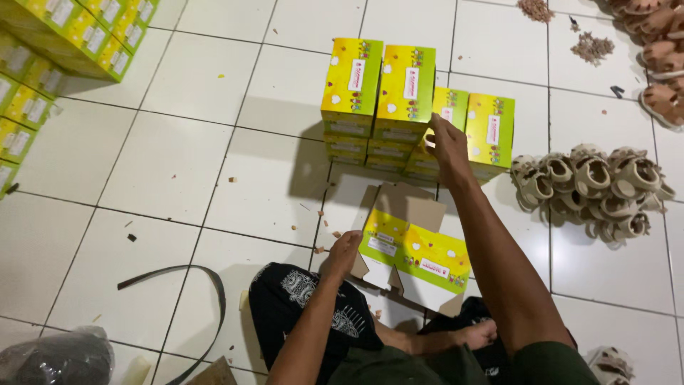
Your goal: The person sits on the floor and repeatedly picks up pairs of sandals, places them into yellow and green cardboard boxes, and closes the flaps. The person stacks the completed boxes nearby.
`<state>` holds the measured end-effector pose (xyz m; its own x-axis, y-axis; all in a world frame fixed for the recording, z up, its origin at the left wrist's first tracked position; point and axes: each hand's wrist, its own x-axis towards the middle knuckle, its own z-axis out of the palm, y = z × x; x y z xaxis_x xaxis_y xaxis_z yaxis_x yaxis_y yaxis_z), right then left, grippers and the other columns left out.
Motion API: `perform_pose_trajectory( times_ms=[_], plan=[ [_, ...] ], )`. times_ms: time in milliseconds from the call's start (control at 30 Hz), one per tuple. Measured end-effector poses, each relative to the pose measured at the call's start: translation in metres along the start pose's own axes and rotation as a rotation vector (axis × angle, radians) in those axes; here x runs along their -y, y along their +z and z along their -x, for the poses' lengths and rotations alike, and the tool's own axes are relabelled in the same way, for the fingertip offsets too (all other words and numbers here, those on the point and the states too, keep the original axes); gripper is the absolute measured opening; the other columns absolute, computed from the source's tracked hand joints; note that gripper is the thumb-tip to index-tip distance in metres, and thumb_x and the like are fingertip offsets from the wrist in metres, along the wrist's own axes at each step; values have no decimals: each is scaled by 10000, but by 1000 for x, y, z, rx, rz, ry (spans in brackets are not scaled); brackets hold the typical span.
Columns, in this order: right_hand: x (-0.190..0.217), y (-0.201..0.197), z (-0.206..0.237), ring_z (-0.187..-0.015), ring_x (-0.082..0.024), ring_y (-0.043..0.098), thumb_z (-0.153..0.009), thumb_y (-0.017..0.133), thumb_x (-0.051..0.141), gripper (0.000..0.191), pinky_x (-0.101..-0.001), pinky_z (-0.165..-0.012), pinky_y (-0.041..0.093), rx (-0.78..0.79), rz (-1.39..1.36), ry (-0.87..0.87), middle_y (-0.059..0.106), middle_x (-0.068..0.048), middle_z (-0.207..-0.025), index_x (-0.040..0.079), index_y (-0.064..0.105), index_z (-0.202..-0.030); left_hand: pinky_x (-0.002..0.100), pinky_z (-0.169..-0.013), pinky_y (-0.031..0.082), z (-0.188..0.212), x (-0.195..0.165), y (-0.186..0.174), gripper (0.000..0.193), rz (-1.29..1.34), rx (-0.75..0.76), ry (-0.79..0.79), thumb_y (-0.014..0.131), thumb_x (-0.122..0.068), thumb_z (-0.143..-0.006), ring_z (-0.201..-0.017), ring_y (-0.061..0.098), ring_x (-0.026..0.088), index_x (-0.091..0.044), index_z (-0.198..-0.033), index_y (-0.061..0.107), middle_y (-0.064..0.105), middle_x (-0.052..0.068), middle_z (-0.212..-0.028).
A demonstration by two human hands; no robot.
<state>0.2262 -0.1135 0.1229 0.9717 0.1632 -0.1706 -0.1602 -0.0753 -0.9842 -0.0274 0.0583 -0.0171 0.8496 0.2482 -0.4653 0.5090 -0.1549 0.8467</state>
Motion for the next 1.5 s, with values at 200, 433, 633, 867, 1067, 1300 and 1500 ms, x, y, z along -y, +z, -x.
perform_pose_trajectory(
  times_ms=[200,433,633,867,1067,1300,1500],
  plan=[
    [-80,-87,105,-1181,-301,628,-975,654,391,608,-432,-1004,526,-159,173,-22,649,-191,-1332,-30,576,-1406,360,-947,539,4,2,15,592,45,22,-13,625,-475,-923,-1083,716,300,-54,-1339,608,739,176,-1184],
    [-169,-123,237,-1140,-373,647,-833,769,396,926,-448,-939,531,-197,382,562,627,-322,-1318,-71,359,-1520,397,-979,506,24,-7,20,608,-228,14,-33,624,-496,-944,-1148,660,335,-34,-1339,629,697,221,-1244],
    [-155,-127,227,-1217,-321,567,-887,752,408,929,-393,-975,501,-263,188,431,528,-276,-1402,-61,302,-1550,405,-996,513,37,-13,25,689,-163,65,-69,649,-510,-894,-1179,658,341,-30,-1377,548,657,218,-1297],
    [-160,-148,264,-1102,-273,630,-908,746,309,700,-360,-878,525,-467,54,317,639,-203,-1282,-79,498,-1436,456,-982,497,67,5,22,457,-489,-187,238,633,-351,-928,-1158,605,388,12,-1206,611,627,225,-1236],
    [-168,-155,279,-989,-225,676,-970,666,203,426,-322,-819,555,-403,-342,293,692,-139,-1130,-38,607,-1316,502,-920,498,127,-11,40,359,-814,189,478,666,-313,-919,-1081,613,394,-7,-1105,640,654,204,-1113],
    [-123,-182,329,-1065,-267,704,-1012,595,156,332,-390,-928,611,-442,-530,91,689,-170,-1157,-51,581,-1271,514,-907,511,187,-48,39,380,-984,152,582,669,-302,-914,-1020,636,394,19,-1116,649,660,232,-1066],
    [-36,-234,409,-1151,-288,672,-1071,546,159,281,-430,-998,589,-402,-395,-12,673,-163,-1223,-10,603,-1288,514,-919,521,181,-63,33,389,-1064,45,476,594,-318,-980,-980,677,367,20,-1165,644,685,231,-1077]
  ],
)
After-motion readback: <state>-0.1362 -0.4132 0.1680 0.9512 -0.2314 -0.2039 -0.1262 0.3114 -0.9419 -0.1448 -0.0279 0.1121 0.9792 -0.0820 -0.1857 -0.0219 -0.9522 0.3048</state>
